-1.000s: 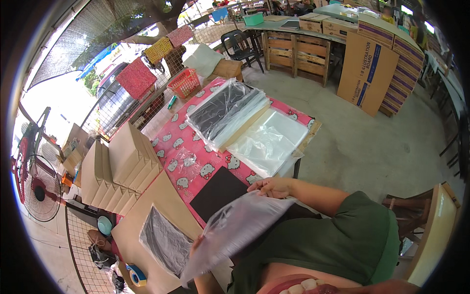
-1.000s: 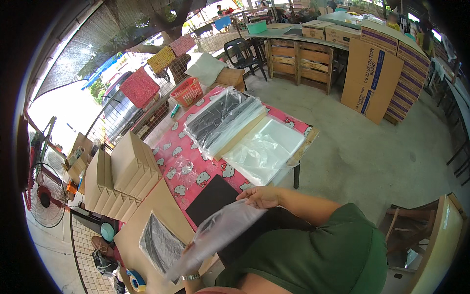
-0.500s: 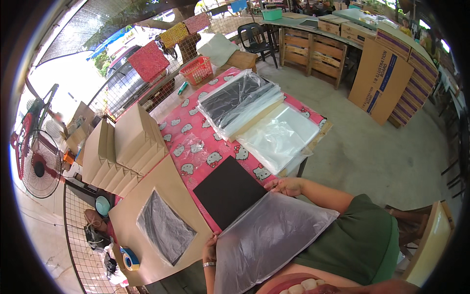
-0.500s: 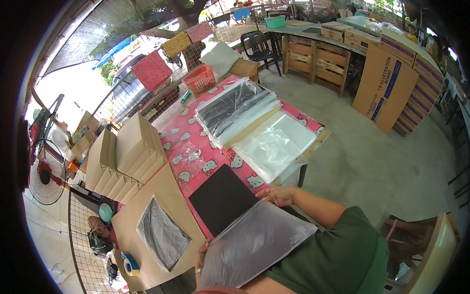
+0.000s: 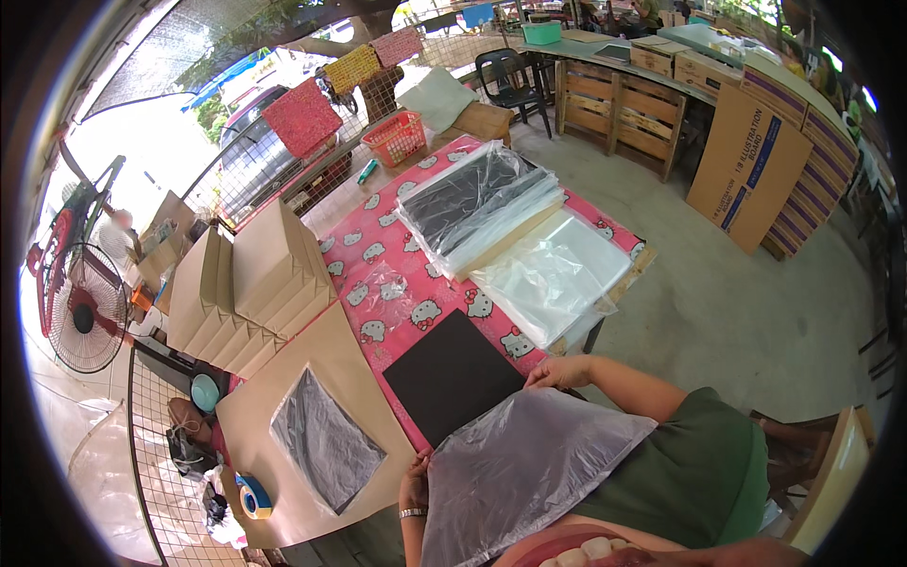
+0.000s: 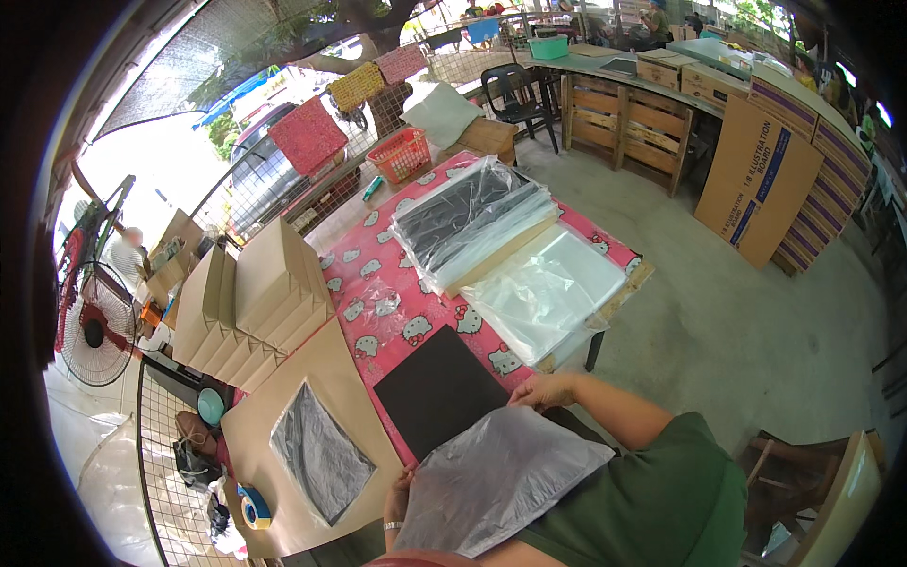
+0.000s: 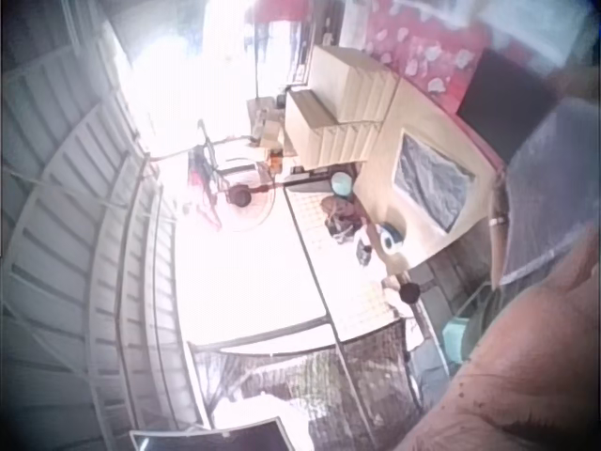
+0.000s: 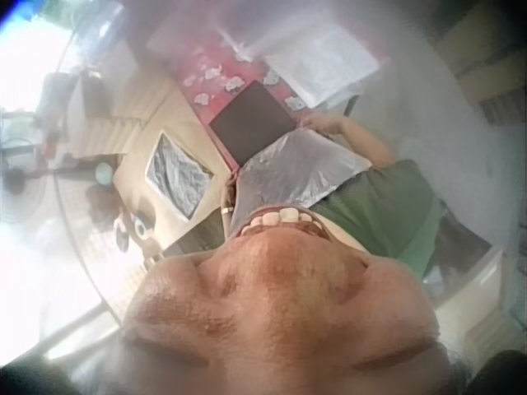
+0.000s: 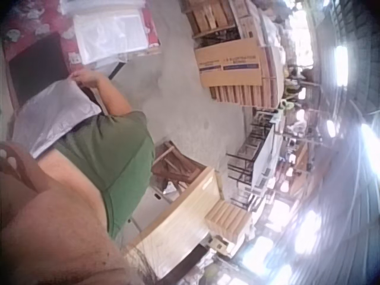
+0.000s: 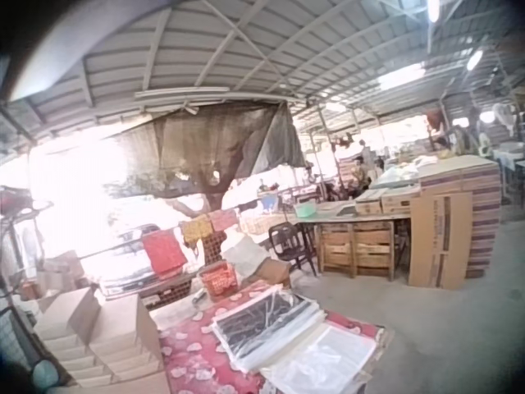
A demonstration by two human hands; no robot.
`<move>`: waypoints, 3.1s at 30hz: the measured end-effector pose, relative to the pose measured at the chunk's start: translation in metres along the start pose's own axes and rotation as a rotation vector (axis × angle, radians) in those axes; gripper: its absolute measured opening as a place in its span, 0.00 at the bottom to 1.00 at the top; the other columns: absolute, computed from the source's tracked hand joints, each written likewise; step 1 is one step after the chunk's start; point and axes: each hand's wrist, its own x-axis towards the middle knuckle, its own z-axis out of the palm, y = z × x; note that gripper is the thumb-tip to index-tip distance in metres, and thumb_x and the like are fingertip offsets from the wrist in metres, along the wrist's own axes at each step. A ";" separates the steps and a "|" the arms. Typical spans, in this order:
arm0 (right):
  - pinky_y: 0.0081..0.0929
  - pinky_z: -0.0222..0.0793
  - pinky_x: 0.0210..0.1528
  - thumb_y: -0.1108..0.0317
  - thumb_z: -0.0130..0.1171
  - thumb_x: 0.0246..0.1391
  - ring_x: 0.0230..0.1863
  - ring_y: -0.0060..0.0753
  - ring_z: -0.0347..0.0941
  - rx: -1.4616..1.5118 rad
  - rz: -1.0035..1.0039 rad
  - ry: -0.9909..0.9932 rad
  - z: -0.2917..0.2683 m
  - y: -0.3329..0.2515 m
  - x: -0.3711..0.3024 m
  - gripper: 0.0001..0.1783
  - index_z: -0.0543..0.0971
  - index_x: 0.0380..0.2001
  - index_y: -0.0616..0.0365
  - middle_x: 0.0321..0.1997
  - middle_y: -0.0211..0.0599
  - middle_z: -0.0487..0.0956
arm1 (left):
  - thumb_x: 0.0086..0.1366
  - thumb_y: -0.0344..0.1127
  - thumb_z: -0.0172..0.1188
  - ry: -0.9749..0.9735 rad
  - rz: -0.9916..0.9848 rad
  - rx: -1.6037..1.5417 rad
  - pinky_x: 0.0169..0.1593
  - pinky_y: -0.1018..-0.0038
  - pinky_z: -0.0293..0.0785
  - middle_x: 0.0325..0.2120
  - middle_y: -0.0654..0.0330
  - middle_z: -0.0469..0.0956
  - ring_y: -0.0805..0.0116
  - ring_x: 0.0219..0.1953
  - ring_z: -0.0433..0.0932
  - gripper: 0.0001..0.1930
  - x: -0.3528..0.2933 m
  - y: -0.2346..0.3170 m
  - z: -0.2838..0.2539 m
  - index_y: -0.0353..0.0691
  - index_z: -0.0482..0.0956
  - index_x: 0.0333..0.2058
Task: The person repeatedly places black and white notebooks into clear plastic sleeves at a table. They handle each notebook one at a time, insert it into a sleeve, and set the packaged item aside. The process continues throughout the clip.
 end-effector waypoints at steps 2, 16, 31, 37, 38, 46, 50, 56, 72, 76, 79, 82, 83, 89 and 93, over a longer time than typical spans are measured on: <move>0.16 0.61 0.32 0.62 0.57 0.54 0.29 0.14 0.66 -0.213 0.006 -0.022 -0.005 0.009 0.004 0.10 0.75 0.37 0.53 0.28 0.20 0.73 | 0.66 0.35 0.49 0.005 0.016 0.134 0.45 0.75 0.71 0.36 0.64 0.76 0.71 0.37 0.74 0.15 0.003 0.000 0.005 0.38 0.69 0.50; 0.12 0.54 0.21 0.68 0.59 0.52 0.18 0.10 0.58 0.432 -0.038 0.019 -0.032 0.031 0.005 0.12 0.74 0.41 0.54 0.24 0.18 0.71 | 0.65 0.36 0.50 0.019 0.063 0.319 0.46 0.71 0.71 0.36 0.58 0.78 0.69 0.38 0.74 0.13 0.042 -0.040 -0.038 0.35 0.74 0.43; 0.13 0.58 0.26 0.66 0.62 0.50 0.23 0.11 0.60 0.282 -0.170 0.290 -0.027 0.072 0.028 0.09 0.79 0.36 0.53 0.26 0.18 0.72 | 0.64 0.34 0.51 0.008 0.064 0.392 0.46 0.71 0.70 0.36 0.56 0.77 0.68 0.39 0.74 0.11 0.040 -0.038 0.003 0.33 0.74 0.41; 0.16 0.64 0.33 0.66 0.61 0.50 0.30 0.15 0.66 0.139 -0.312 0.398 -0.023 0.085 0.037 0.10 0.78 0.37 0.54 0.31 0.23 0.75 | 0.63 0.33 0.52 -0.018 0.116 0.399 0.47 0.70 0.70 0.36 0.56 0.77 0.67 0.39 0.74 0.11 0.034 -0.039 0.015 0.32 0.74 0.40; 0.17 0.65 0.34 0.66 0.61 0.49 0.31 0.16 0.68 -0.012 -0.320 0.461 -0.025 0.088 0.034 0.12 0.78 0.39 0.55 0.33 0.24 0.75 | 0.63 0.33 0.52 -0.022 0.132 0.398 0.47 0.70 0.70 0.36 0.56 0.77 0.67 0.39 0.74 0.11 0.031 -0.040 0.016 0.32 0.74 0.40; 0.33 0.55 0.59 0.65 0.59 0.47 0.58 0.44 0.61 -1.125 -0.907 0.587 0.046 -0.018 -0.105 0.36 0.59 0.60 0.52 0.59 0.44 0.63 | 0.62 0.31 0.52 0.031 0.470 0.283 0.47 0.70 0.70 0.35 0.55 0.77 0.66 0.39 0.74 0.10 -0.049 -0.022 0.028 0.31 0.74 0.39; 0.35 0.56 0.59 0.62 0.57 0.49 0.57 0.42 0.63 -1.057 -1.120 0.398 0.061 -0.037 -0.104 0.35 0.59 0.60 0.53 0.57 0.44 0.65 | 0.61 0.31 0.53 -0.059 0.654 0.320 0.47 0.69 0.70 0.35 0.54 0.77 0.66 0.39 0.74 0.10 -0.071 0.016 0.056 0.30 0.74 0.38; 0.31 0.66 0.49 0.65 0.54 0.54 0.47 0.34 0.71 -0.646 -0.946 0.235 0.092 -0.046 -0.067 0.19 0.70 0.49 0.57 0.46 0.38 0.73 | 0.61 0.30 0.53 0.031 0.740 0.544 0.47 0.69 0.69 0.35 0.53 0.77 0.65 0.39 0.74 0.09 -0.084 0.018 0.075 0.30 0.74 0.37; 0.40 0.67 0.44 0.70 0.56 0.49 0.40 0.53 0.73 -0.823 -0.695 0.583 0.049 0.027 0.019 0.17 0.70 0.44 0.60 0.37 0.48 0.76 | 0.51 0.22 0.62 0.152 0.674 0.419 0.46 0.73 0.68 0.36 0.57 0.77 0.68 0.37 0.74 0.14 0.016 -0.018 0.067 0.27 0.75 0.38; 0.43 0.67 0.43 0.68 0.57 0.49 0.40 0.57 0.72 -0.699 -0.719 0.670 0.046 0.037 0.029 0.19 0.69 0.45 0.60 0.37 0.51 0.76 | 0.50 0.21 0.62 0.176 0.560 0.427 0.44 0.74 0.69 0.34 0.58 0.78 0.68 0.35 0.75 0.12 0.018 -0.020 0.059 0.27 0.76 0.36; 0.43 0.65 0.46 0.73 0.58 0.47 0.46 0.59 0.69 -0.776 -0.599 0.620 0.038 0.047 0.038 0.29 0.62 0.53 0.60 0.41 0.56 0.74 | 0.51 0.23 0.62 0.215 0.594 0.445 0.43 0.73 0.69 0.34 0.57 0.78 0.67 0.35 0.75 0.13 0.004 -0.009 0.084 0.27 0.75 0.36; 0.46 0.67 0.41 0.67 0.58 0.48 0.40 0.59 0.71 -0.769 -0.808 0.710 0.036 0.055 0.045 0.24 0.66 0.49 0.59 0.37 0.54 0.75 | 0.51 0.25 0.63 0.211 0.610 0.502 0.43 0.72 0.69 0.36 0.55 0.77 0.65 0.37 0.74 0.15 0.010 -0.014 0.073 0.27 0.74 0.38; 0.46 0.67 0.41 0.67 0.58 0.48 0.41 0.59 0.71 -0.772 -0.756 0.722 0.036 0.057 0.047 0.25 0.65 0.50 0.59 0.37 0.54 0.75 | 0.51 0.25 0.63 0.219 0.623 0.508 0.43 0.72 0.69 0.36 0.55 0.77 0.65 0.37 0.74 0.14 0.011 -0.015 0.072 0.27 0.74 0.37; 0.44 0.66 0.44 0.67 0.59 0.47 0.42 0.59 0.70 -0.817 -0.681 0.747 0.034 0.056 0.046 0.29 0.62 0.53 0.59 0.39 0.56 0.74 | 0.51 0.21 0.62 0.254 0.675 0.471 0.44 0.74 0.69 0.33 0.57 0.79 0.70 0.36 0.75 0.11 0.014 -0.018 0.079 0.27 0.76 0.35; 0.44 0.66 0.46 0.66 0.58 0.48 0.43 0.58 0.70 -0.805 -0.782 0.747 0.037 0.057 0.047 0.31 0.61 0.55 0.58 0.40 0.56 0.74 | 0.51 0.22 0.63 0.238 0.680 0.510 0.45 0.74 0.69 0.33 0.57 0.79 0.69 0.37 0.75 0.12 0.012 -0.017 0.076 0.26 0.76 0.36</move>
